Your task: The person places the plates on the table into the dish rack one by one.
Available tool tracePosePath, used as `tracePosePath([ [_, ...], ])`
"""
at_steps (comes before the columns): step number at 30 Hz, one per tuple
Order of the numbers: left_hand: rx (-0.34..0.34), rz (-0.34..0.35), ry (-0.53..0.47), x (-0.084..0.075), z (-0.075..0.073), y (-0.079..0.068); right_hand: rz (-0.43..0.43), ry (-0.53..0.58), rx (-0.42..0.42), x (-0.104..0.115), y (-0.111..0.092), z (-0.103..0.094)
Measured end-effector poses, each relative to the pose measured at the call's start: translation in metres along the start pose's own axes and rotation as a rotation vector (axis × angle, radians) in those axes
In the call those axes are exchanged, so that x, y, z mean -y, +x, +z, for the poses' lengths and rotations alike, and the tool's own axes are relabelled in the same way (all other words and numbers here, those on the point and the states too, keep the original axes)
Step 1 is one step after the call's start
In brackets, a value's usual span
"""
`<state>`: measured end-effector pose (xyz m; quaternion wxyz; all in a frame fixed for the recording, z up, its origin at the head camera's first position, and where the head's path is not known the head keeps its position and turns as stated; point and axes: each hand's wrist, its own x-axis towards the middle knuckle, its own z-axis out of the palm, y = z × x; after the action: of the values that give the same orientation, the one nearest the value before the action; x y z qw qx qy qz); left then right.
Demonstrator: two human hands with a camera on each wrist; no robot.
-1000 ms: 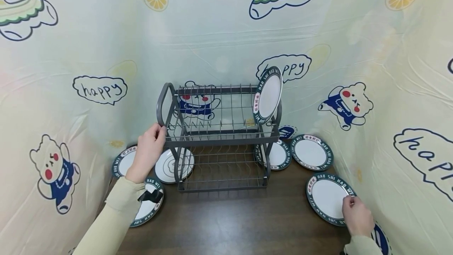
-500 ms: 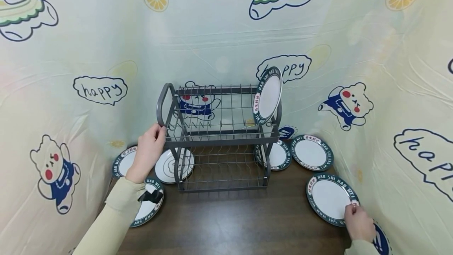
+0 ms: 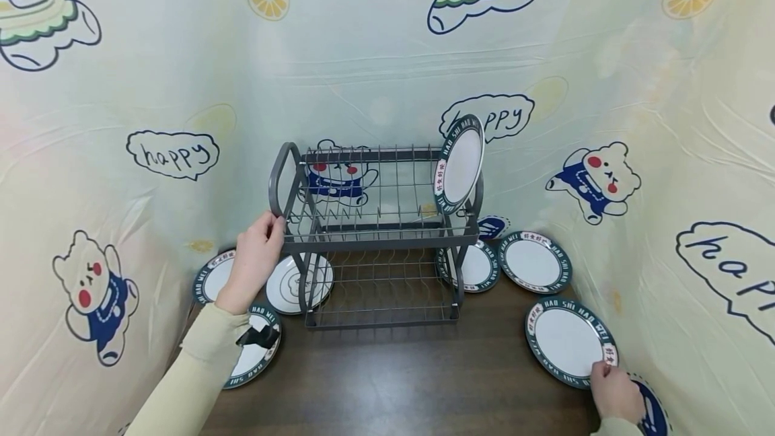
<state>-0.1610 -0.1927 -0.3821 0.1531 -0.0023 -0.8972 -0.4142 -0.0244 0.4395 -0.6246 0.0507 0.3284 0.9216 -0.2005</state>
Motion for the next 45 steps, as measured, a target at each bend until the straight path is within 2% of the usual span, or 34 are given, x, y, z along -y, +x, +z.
tracePosePath([
  [6, -0.002, 0.007, 0.002, 0.0, 0.001, 0.0, 0.055, -0.031, 0.046, -0.003, 0.001, 0.003],
  [14, -0.011, 0.011, 0.0, 0.001, 0.001, 0.0, 0.027, -0.022, 0.056, -0.013, 0.0, 0.002],
  [20, -0.016, 0.012, 0.009, 0.001, 0.001, 0.0, 0.049, -0.048, 0.08, -0.02, 0.002, 0.006],
  [31, -0.005, 0.005, 0.007, 0.0, 0.001, -0.001, 0.032, 0.16, 0.064, -0.031, 0.002, 0.019],
  [35, -0.008, 0.008, 0.006, 0.0, 0.001, -0.001, 0.083, 0.261, 0.076, -0.031, 0.004, 0.022],
  [40, -0.007, 0.002, 0.006, 0.0, 0.0, -0.001, 0.186, 0.385, 0.143, -0.03, 0.009, 0.025],
  [42, -0.004, -0.001, 0.005, -0.001, 0.0, -0.001, 0.183, 0.41, 0.151, -0.031, 0.009, 0.026],
  [45, -0.002, 0.001, 0.007, -0.001, 0.0, -0.001, 0.131, 0.411, 0.134, -0.032, 0.005, 0.026],
])
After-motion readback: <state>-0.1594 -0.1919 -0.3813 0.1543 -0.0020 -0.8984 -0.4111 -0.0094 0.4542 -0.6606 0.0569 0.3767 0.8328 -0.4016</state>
